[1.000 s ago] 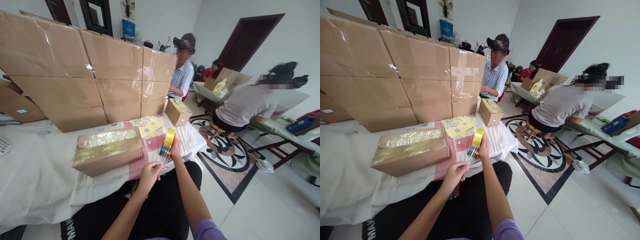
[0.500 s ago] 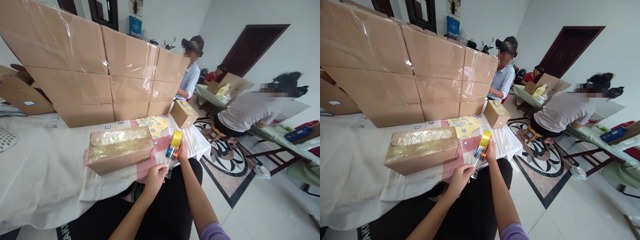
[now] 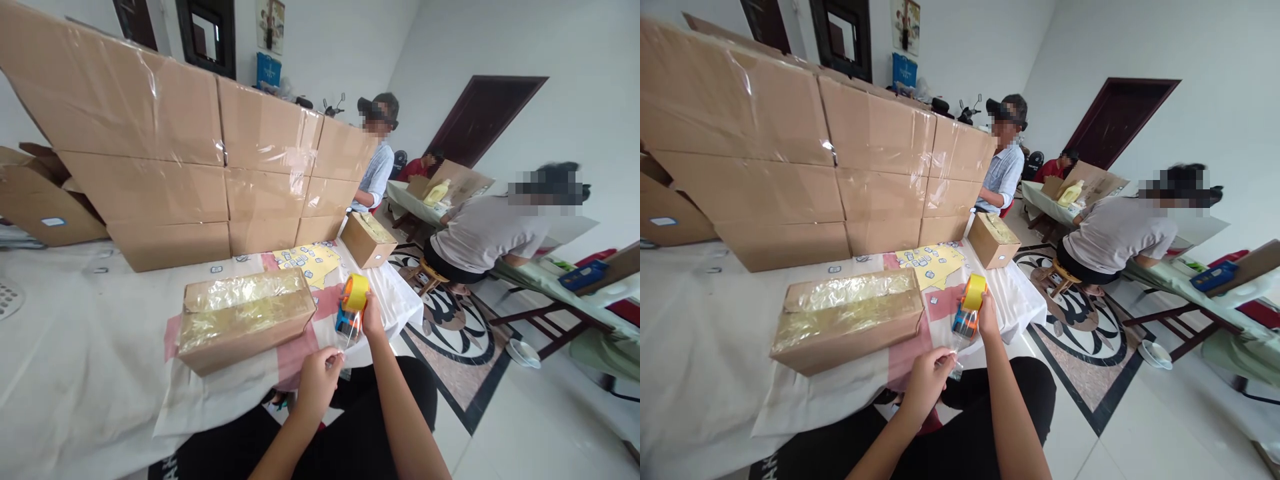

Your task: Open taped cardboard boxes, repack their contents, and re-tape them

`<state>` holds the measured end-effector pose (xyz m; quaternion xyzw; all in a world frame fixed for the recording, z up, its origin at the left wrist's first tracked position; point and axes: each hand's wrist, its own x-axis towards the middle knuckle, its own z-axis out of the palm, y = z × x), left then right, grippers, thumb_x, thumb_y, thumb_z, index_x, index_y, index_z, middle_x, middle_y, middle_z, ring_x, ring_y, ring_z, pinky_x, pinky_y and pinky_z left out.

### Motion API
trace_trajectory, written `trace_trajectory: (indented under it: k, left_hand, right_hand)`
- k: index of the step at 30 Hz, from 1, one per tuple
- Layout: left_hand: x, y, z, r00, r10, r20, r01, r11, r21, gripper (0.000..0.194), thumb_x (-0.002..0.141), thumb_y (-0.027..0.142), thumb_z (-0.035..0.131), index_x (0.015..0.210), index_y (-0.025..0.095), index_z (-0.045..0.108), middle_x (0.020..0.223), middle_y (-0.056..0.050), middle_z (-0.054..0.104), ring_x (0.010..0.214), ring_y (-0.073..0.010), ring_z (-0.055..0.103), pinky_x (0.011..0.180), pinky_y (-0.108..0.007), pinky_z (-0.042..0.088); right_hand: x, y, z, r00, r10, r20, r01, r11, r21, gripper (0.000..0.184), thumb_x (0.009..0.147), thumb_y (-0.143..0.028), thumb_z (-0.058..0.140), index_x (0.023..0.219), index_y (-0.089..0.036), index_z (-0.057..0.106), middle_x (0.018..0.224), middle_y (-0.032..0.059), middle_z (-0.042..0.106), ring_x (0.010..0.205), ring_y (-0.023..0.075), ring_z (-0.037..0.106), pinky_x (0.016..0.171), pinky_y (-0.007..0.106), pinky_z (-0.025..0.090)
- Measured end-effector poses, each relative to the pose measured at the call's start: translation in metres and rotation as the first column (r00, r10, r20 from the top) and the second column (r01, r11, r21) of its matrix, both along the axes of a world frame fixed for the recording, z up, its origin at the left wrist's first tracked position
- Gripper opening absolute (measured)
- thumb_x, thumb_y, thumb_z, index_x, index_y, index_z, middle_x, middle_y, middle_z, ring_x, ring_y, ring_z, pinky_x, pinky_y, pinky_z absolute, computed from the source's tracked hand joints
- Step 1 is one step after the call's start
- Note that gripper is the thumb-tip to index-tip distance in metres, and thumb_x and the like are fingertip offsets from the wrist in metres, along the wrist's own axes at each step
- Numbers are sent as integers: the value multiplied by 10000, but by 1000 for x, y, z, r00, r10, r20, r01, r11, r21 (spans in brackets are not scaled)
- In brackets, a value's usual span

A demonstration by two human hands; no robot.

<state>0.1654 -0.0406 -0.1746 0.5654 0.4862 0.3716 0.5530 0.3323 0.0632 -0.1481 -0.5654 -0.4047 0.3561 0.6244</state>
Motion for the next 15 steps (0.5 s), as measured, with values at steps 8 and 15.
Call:
trace_trajectory:
  k: [8,15]
  left_hand:
    - [0,-1,-5,997,-29,-71,33,997,63,348,915,439,492,832,203,733,758,-76,743,605,-208,655,537,-280,406]
    - [-7,-9,-12,996,-64,-69,66,997,35,351,908,445,513,881,209,771,718,-72,741,559,-206,638,556,-295,463]
  right_hand:
    - [-8,-7,5,990,72,-120,-68,997,40,466,825,-645,636,989,-210,665,728,57,727,651,254,690,621,376,563]
    - [-13,-23,10,967,189,-170,-185,982,40,440,791,-539,767,1083,-222,677,942,98,784,817,276,731,699,374,573]
